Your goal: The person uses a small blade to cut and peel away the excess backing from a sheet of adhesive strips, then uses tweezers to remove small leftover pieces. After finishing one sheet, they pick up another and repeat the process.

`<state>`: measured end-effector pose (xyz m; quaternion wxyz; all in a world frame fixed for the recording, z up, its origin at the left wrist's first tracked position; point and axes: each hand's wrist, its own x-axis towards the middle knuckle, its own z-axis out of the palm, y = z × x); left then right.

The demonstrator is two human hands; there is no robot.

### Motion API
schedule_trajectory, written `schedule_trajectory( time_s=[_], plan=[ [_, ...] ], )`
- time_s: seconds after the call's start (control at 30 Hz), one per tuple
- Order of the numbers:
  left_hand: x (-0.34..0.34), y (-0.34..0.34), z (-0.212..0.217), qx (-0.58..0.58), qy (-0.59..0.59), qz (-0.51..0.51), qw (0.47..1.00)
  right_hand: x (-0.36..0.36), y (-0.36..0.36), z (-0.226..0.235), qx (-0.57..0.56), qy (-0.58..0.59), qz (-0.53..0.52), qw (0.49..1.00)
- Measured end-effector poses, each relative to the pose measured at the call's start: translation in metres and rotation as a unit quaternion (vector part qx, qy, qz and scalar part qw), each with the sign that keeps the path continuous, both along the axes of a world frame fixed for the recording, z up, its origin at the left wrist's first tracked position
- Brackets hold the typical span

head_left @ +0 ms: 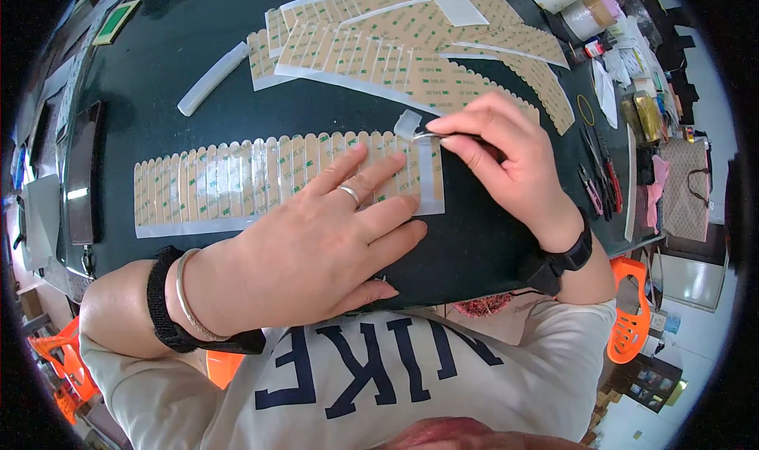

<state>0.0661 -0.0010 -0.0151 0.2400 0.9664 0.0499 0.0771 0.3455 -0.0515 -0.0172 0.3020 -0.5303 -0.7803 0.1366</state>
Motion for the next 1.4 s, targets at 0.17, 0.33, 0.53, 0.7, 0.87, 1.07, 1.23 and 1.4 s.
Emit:
schedule_trajectory(
  time_s=[0.17, 0.33, 0.53, 0.7, 0.87, 1.07, 1.23, 1.4],
  plan=[
    [0.0, 0.0, 0.0, 0.005, 0.003, -0.002, 1.0, -0.003, -0.005, -0.002, 0.005, -0.024, 0.009, 1.0],
    [0.0, 0.0, -0.001, 0.008, -0.001, -0.004, 1.0, -0.001, -0.001, -0.002, 0.022, -0.03, -0.002, 0.999],
    [0.0, 0.0, 0.002, 0.017, -0.005, -0.001, 1.0, 0.002, 0.0, 0.004, 0.059, 0.006, -0.031, 0.998],
    [0.001, 0.002, 0.002, 0.034, -0.014, -0.004, 0.999, 0.015, -0.001, 0.006, -0.119, 0.196, -0.065, 0.971],
    [0.0, 0.007, 0.002, 0.04, -0.017, 0.0, 0.999, 0.037, 0.0, 0.018, -0.241, 0.302, -0.078, 0.919],
    [0.0, 0.007, 0.001, 0.045, -0.026, 0.005, 0.999, 0.025, -0.003, 0.024, 0.022, -0.068, 0.005, 0.997],
    [0.0, 0.007, 0.0, 0.05, -0.03, 0.004, 0.998, 0.024, -0.002, 0.021, 0.005, -0.099, 0.082, 0.992],
    [0.0, 0.008, -0.001, 0.048, -0.035, 0.002, 0.998, 0.025, 0.001, 0.017, -0.018, -0.111, 0.11, 0.988]
  ],
)
